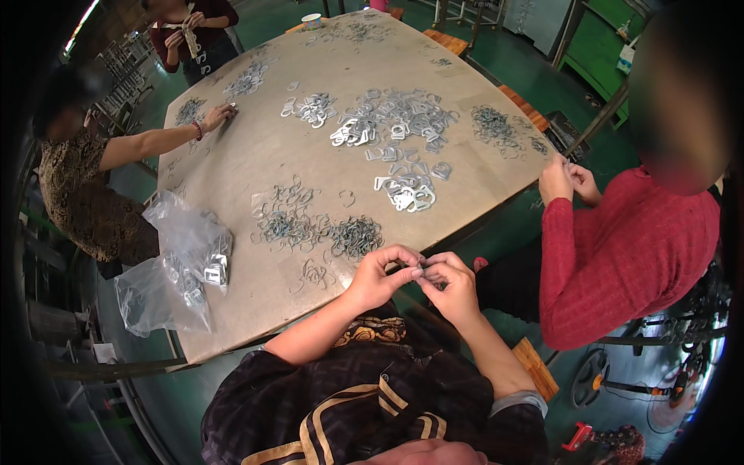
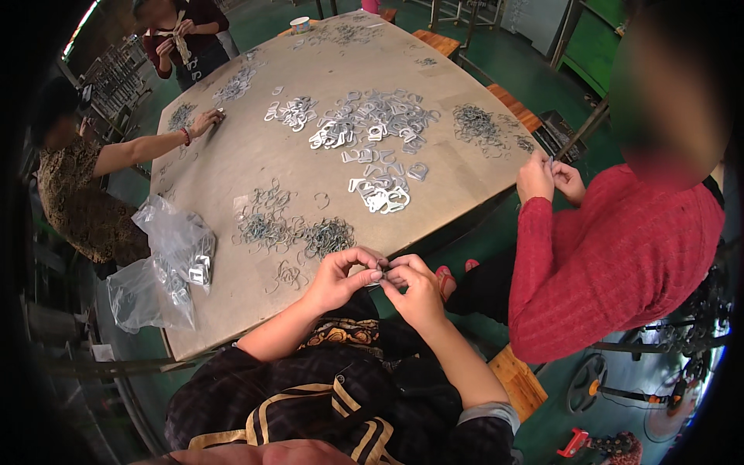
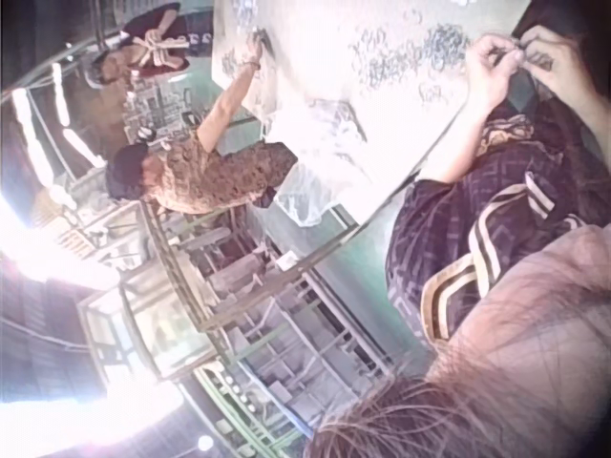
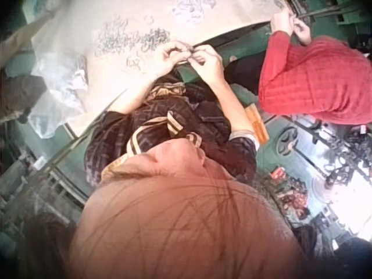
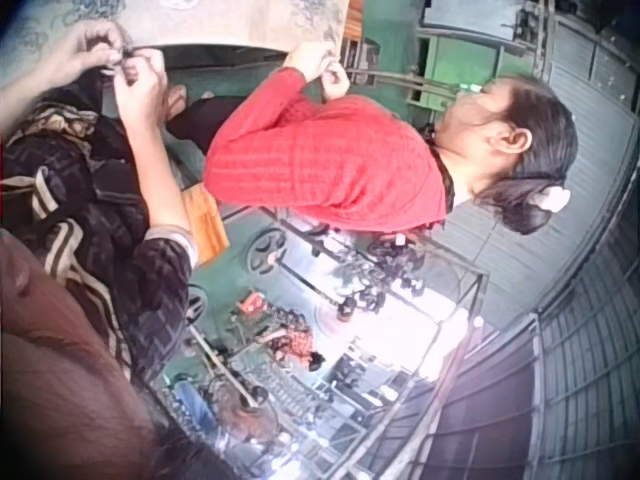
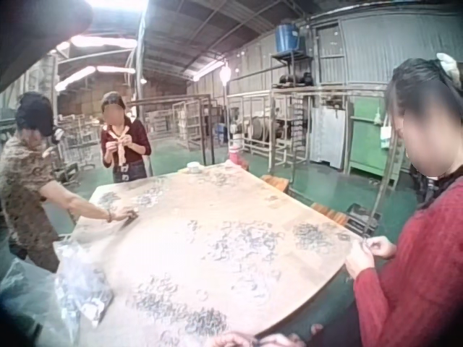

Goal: The person assembles small metal hooks and spring clips by hand at a shared table. They repeatedly pick a hook and a spring, connect them, and place the assembled unit on a hanging rack. Other workers perform the same task nearby.

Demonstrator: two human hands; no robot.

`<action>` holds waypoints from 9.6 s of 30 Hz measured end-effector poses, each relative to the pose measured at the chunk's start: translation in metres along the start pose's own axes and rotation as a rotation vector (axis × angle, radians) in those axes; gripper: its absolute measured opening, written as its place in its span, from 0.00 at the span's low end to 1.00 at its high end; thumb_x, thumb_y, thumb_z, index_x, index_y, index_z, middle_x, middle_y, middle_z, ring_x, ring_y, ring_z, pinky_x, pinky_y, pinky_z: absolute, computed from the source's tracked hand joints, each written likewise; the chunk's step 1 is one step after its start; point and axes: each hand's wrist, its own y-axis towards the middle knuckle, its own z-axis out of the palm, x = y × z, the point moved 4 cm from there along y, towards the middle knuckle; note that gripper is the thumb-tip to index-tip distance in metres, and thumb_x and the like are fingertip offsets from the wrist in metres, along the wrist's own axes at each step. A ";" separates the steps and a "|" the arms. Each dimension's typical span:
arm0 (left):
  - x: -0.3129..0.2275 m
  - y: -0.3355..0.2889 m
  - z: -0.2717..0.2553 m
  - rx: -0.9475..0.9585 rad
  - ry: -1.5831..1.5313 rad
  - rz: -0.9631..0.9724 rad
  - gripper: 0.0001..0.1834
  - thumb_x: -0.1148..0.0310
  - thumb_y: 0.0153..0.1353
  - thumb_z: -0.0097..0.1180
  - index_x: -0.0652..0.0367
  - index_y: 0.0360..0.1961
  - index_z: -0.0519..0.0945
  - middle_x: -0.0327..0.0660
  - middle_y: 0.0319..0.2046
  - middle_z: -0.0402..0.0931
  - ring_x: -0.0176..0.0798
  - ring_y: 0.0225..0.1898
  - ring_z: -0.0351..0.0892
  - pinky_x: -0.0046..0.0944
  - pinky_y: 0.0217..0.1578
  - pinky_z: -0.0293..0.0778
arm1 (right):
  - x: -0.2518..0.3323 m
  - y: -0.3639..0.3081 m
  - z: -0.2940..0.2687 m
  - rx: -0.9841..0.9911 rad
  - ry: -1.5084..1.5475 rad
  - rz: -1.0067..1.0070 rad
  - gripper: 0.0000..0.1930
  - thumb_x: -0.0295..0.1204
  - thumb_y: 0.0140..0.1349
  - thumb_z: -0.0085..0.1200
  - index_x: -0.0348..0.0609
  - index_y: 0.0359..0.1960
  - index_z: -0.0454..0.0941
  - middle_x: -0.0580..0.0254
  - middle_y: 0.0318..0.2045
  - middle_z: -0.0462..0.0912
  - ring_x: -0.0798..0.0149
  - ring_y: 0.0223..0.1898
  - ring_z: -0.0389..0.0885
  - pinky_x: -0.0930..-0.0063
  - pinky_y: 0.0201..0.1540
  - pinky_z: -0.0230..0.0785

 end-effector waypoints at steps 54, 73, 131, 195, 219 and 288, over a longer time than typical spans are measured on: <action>0.009 -0.010 -0.216 -0.712 1.248 0.024 0.09 0.77 0.51 0.57 0.59 0.34 0.85 0.49 0.31 0.83 0.49 0.34 0.84 0.46 0.35 0.78 | 0.010 0.007 -0.008 -0.045 0.102 -0.019 0.02 0.17 0.59 0.57 0.29 0.32 0.78 0.61 0.26 0.78 0.73 0.25 0.80 0.82 0.26 0.69; -0.004 0.014 -0.198 -0.439 0.275 -0.237 0.05 0.75 0.59 0.58 0.67 0.30 0.82 0.38 0.27 0.83 0.28 0.26 0.78 0.27 0.28 0.73 | 0.010 0.009 -0.007 -0.069 -0.013 -0.029 0.03 0.19 0.56 0.60 0.32 0.31 0.80 0.63 0.23 0.78 0.74 0.22 0.78 0.82 0.24 0.67; -0.023 -0.023 0.007 -0.097 0.610 0.389 0.09 0.78 0.55 0.59 0.59 0.37 0.74 0.42 0.34 0.77 0.48 0.39 0.77 0.43 0.41 0.69 | 0.023 0.038 -0.009 0.199 0.345 0.269 0.23 0.15 0.59 0.54 0.34 0.59 0.72 0.69 0.28 0.78 0.80 0.26 0.77 0.85 0.30 0.73; -0.047 0.022 -0.012 0.050 0.315 0.151 0.07 0.72 0.49 0.69 0.58 0.29 0.83 0.40 0.38 0.76 0.39 0.46 0.73 0.40 0.51 0.66 | 0.015 0.013 -0.014 -0.131 0.012 0.072 0.23 0.14 0.52 0.59 0.39 0.52 0.74 0.60 0.27 0.82 0.69 0.29 0.82 0.76 0.33 0.75; -0.048 -0.006 0.009 0.110 0.249 0.227 0.05 0.78 0.61 0.58 0.62 0.34 0.73 0.47 0.40 0.82 0.42 0.44 0.81 0.39 0.45 0.75 | -0.061 0.080 -0.017 -0.082 -0.207 0.071 0.17 0.20 0.57 0.57 0.38 0.50 0.77 0.58 0.29 0.79 0.64 0.30 0.79 0.72 0.36 0.72; 0.010 0.065 -0.208 -0.287 0.537 -0.316 0.08 0.70 0.57 0.61 0.65 0.30 0.85 0.42 0.27 0.84 0.33 0.27 0.82 0.32 0.29 0.76 | 0.035 0.010 -0.035 -0.235 0.066 0.030 0.05 0.19 0.61 0.56 0.29 0.36 0.79 0.61 0.25 0.81 0.71 0.24 0.83 0.81 0.25 0.72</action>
